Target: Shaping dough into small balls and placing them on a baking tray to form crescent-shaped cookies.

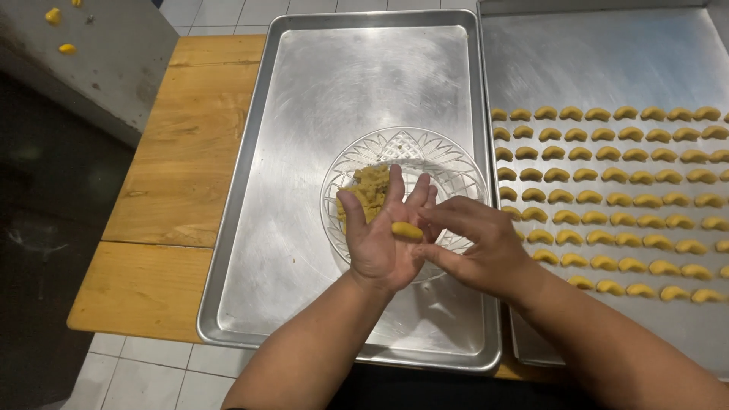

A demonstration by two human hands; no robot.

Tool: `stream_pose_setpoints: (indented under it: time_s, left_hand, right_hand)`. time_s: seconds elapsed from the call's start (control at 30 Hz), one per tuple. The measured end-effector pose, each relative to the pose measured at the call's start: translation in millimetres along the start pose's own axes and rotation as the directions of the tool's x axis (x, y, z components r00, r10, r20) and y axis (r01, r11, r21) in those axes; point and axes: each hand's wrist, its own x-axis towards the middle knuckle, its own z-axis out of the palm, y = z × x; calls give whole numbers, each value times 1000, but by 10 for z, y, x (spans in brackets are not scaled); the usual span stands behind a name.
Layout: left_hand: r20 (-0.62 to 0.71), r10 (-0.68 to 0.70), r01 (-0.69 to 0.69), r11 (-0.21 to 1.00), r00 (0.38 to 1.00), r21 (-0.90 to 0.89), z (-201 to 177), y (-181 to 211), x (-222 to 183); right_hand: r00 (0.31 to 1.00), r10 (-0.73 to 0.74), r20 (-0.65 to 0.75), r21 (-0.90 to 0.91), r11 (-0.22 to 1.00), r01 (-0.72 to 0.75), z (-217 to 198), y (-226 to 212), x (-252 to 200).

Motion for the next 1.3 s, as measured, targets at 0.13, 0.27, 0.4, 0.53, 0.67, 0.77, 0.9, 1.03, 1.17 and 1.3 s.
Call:
stream_pose_setpoints:
  time_s: [0.13, 0.27, 0.4, 0.53, 0.67, 0.77, 0.9, 1.03, 1.17, 1.3]
  left_hand:
    - [-3, 8, -8, 991, 1000, 137, 86, -55, -39]
    - [7, 46, -46, 959, 999, 280, 118, -70, -22]
    - [33, 89, -94, 896, 996, 434, 207, 37, -27]
    - [143, 78, -153, 747, 987, 647, 167, -11, -37]
    - [151, 126, -194, 759, 980, 621, 72, -191, -32]
    - [135, 159, -208, 778, 978, 592, 41, -247, -44]
    - [102, 149, -180, 836, 984, 519, -14, -235, -18]
    - [89, 148, -173, 854, 985, 491, -50, -245, -17]
    - [79, 125, -148, 870, 989, 471, -112, -321, -21]
    - [130, 82, -130, 897, 988, 423, -37, -292, -63]
  right_hand:
    - [999, -21, -34, -27, 999, 20, 105, 13, -81]
    - [999, 20, -28, -34, 999, -21, 65, -93, -50]
    - [998, 22, 54, -35, 999, -20, 2, -138, -22]
    - [1000, -5, 12, -91, 996, 6, 43, -82, -58]
    - [997, 9, -78, -106, 994, -18, 95, 0, -94]
    - [997, 3, -72, -111, 994, -11, 114, -21, -97]
    - [996, 75, -41, -69, 995, -77, 107, 6, -105]
    - [993, 118, -25, -38, 992, -119, 97, -15, -84]
    - [996, 88, 18, -110, 990, -86, 63, 7, -111]
    - [997, 79, 12, -137, 988, -77, -88, -59, -116]
